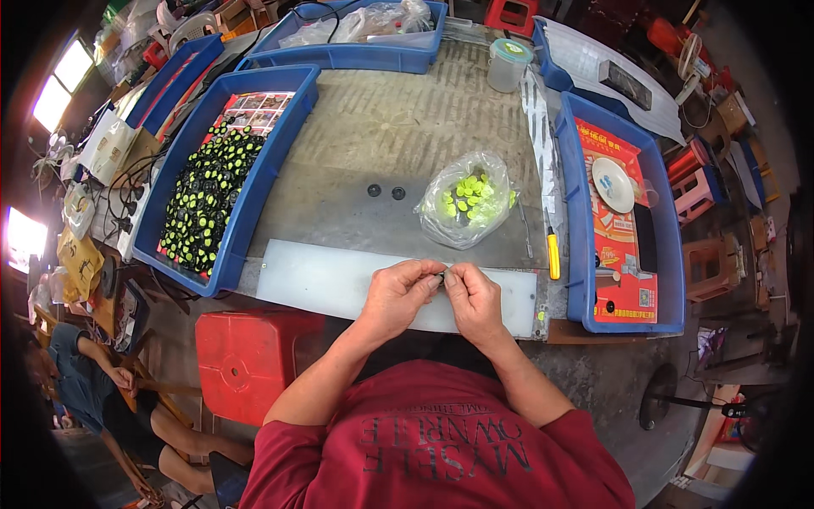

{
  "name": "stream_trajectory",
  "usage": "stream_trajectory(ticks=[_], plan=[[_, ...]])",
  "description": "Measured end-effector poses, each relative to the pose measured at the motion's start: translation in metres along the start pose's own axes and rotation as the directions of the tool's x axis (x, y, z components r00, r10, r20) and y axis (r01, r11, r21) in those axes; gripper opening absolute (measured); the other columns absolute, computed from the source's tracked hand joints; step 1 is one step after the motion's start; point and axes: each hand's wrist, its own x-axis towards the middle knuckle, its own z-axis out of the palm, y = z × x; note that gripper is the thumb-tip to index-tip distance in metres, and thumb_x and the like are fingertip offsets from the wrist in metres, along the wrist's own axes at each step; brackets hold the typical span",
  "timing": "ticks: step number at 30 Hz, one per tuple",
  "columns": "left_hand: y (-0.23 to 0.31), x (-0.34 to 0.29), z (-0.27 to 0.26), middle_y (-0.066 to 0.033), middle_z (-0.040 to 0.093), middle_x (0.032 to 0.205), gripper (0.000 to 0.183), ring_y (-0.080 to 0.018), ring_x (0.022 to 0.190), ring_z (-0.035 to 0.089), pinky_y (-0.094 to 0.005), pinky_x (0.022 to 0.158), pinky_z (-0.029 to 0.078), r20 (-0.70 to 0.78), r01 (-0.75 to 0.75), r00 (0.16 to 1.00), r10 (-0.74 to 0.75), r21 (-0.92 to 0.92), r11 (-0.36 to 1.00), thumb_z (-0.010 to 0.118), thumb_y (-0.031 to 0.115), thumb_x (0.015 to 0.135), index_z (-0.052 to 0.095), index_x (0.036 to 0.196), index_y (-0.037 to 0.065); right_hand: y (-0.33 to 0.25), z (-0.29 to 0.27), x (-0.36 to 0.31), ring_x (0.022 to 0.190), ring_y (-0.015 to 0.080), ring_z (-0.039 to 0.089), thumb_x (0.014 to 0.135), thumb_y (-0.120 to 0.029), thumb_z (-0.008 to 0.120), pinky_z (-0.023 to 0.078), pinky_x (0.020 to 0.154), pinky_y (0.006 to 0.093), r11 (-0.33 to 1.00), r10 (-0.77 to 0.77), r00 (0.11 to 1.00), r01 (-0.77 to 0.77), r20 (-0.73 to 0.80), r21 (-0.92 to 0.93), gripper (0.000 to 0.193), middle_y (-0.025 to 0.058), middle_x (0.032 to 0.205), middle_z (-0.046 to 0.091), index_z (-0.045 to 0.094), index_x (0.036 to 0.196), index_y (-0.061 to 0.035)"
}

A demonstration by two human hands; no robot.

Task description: The person assembles small circular components by inserting small yellow plastic pieces into black rings by hand and placing the completed parts into a blue bin.

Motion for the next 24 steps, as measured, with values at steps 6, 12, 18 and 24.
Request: stream_trajectory(ticks=[6, 12, 18, 24], plan=[[-0.0046, -0.0022, -0.001, -0.0041, 0.057, 0.08, 0.021, -0.0077, 0.068, 0.051, -0.0206, 0.063, 0.044, 0.072, 0.06, 0.996, -0.044, -0.243, 0.968, 0.05, 0.003, 0.082, 0.054, 0.102, -0.004, 0.001, -0.0026, -0.0013, 0.05, 0.0157, 0.05, 0.081, -0.01, 0.051, 0.038, 0.047, 0.0278, 0.992, 0.097, 0.995, -0.097, 0.006, 0.085, 0.011, 0.0095, 0.058, 0.052, 0.052, 0.076, 0.0003], [-0.0068, -0.0044, 0.0003, -0.0026, 0.053, 0.081, 0.026, -0.008, 0.07, 0.05, -0.0208, 0.066, 0.043, 0.107, 0.026, 0.994, 0.005, -0.292, 0.956, 0.054, 0.002, 0.08, 0.052, 0.105, -0.003, -0.0016, -0.0045, -0.0004, 0.05, 0.0111, 0.046, 0.082, -0.01, 0.051, 0.037, 0.046, 0.0258, 0.981, 0.136, 0.991, -0.136, 0.01, 0.139, 0.012, 0.0074, 0.056, 0.051, 0.053, 0.076, 0.0009], [-0.0079, -0.0033, 0.0035, -0.0016, 0.052, 0.081, 0.028, -0.0085, 0.07, 0.05, -0.0208, 0.066, 0.043, 0.054, -0.115, 0.991, 0.123, -0.129, 0.985, 0.058, -0.001, 0.075, 0.054, 0.103, -0.001, 0.0006, -0.0044, -0.0006, 0.05, 0.0104, 0.046, 0.082, -0.009, 0.051, 0.038, 0.046, 0.0253, 0.972, 0.169, 0.985, -0.171, 0.022, 0.164, 0.012, 0.0069, 0.056, 0.052, 0.053, 0.076, 0.0011], [-0.0036, -0.0037, 0.0051, -0.0047, 0.059, 0.079, 0.023, -0.0102, 0.069, 0.054, -0.0223, 0.065, 0.045, -0.024, -0.273, 0.959, 0.282, 0.186, 0.944, 0.06, 0.0, 0.072, 0.058, 0.095, -0.001, 0.0007, -0.0048, -0.0007, 0.052, 0.0051, 0.041, 0.085, -0.012, 0.046, 0.035, 0.047, 0.0198, 0.98, 0.127, 0.991, -0.133, 0.044, 0.147, 0.017, 0.0001, 0.057, 0.048, 0.052, 0.077, 0.0011]])
